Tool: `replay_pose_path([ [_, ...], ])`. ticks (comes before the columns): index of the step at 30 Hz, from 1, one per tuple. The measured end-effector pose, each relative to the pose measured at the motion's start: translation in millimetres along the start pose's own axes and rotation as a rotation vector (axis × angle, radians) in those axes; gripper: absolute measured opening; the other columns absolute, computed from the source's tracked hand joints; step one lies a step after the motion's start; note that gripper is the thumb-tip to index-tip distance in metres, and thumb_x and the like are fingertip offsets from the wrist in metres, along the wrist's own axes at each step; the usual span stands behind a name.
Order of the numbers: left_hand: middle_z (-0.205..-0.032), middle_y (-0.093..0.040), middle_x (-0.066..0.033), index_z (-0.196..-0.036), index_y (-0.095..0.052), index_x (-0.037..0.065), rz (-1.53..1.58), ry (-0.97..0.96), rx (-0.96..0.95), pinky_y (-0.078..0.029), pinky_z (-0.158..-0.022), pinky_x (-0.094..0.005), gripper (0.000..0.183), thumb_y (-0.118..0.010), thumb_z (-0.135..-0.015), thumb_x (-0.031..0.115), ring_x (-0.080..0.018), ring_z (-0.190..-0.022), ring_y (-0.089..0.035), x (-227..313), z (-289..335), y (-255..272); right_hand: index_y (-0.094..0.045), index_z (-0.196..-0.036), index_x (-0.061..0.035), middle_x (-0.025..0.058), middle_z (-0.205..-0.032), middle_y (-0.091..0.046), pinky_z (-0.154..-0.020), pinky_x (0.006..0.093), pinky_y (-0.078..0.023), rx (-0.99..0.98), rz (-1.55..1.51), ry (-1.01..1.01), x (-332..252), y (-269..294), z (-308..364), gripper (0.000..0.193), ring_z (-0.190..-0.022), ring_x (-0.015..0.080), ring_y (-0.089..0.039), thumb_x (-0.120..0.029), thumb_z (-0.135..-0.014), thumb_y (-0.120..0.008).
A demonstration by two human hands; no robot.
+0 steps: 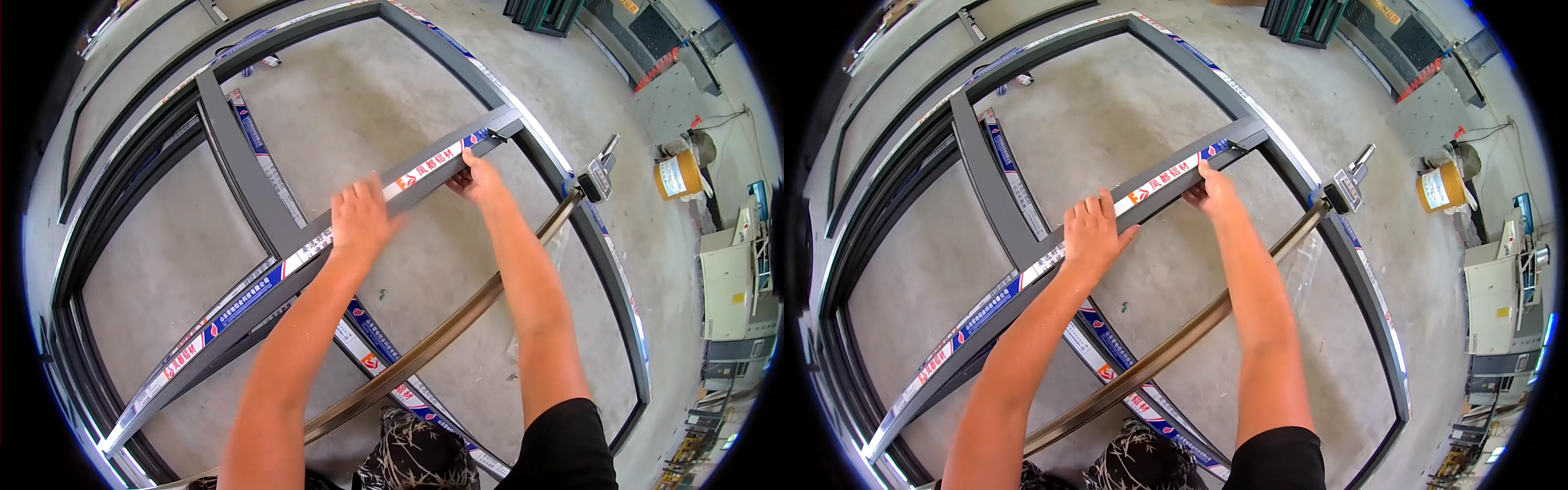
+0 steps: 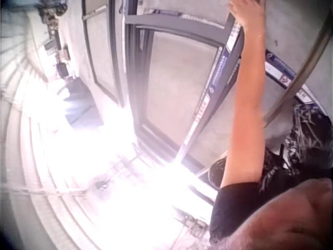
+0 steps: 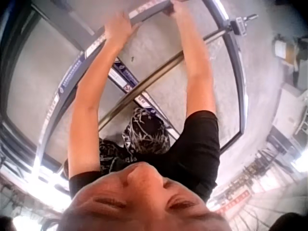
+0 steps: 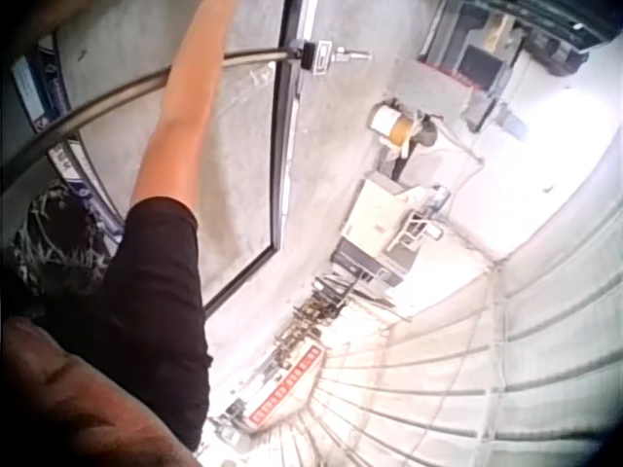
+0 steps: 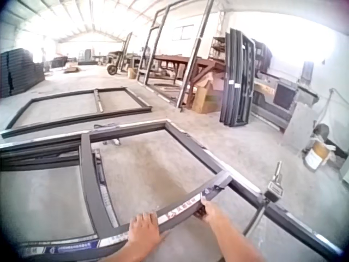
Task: The person using a yellow circular saw cuts a metal bar and then picks up the cut bar to place it against a metal frame on the floor.
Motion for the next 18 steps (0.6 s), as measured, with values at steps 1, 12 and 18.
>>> replay_pose_path([
  [1, -0.108, -0.054, -0.0152, -0.131, -0.043, -0.005, -0.012, -0.020, 0.060, -0.042, -0.088, -0.0404, 0.082, -0.061, -0.082, 0.059, -0.0288, -0.097, -0.053, 0, 0, 2, -0.058, -0.108, -0.0085, 0.0093, -0.105, -0.063, -0.089, 0.0469, -0.052, -0.016, -0.007, -0.008, -2, -3, 4, 0.026, -0.097, 0.0265, -0.062, -0.032, -0.095, -0.059],
  [12, -0.104, -0.053, -0.0173, -0.130, -0.041, -0.007, -0.111, -0.043, 0.043, -0.042, -0.087, -0.0412, 0.080, -0.060, -0.084, 0.057, -0.0309, -0.094, -0.053, 5, 0, -1, -0.057, -0.111, -0.0068, 0.0074, -0.103, -0.064, -0.086, 0.0472, -0.054, 0.105, -0.148, 0.011, -59, 33, -43, 0.032, -0.094, 0.0243, -0.064, -0.033, -0.094, -0.061],
  [18, -0.105, -0.052, -0.0178, -0.131, -0.040, -0.007, -0.099, -0.044, 0.067, -0.043, -0.087, -0.0420, 0.081, -0.062, -0.083, 0.054, -0.0318, -0.095, -0.053, 5, 2, 3, -0.057, -0.106, -0.0080, 0.0060, -0.101, -0.063, -0.092, 0.0431, -0.050, -0.004, -0.193, -0.030, -58, 33, -42, 0.029, -0.098, 0.0229, -0.061, -0.030, -0.090, -0.067],
])
Point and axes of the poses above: each hand's wrist, its own z-axis away from the middle knuckle, its own y-axis out of the back of the hand, x = y × z, the point moved 8 cm from there along -z, towards the middle knuckle
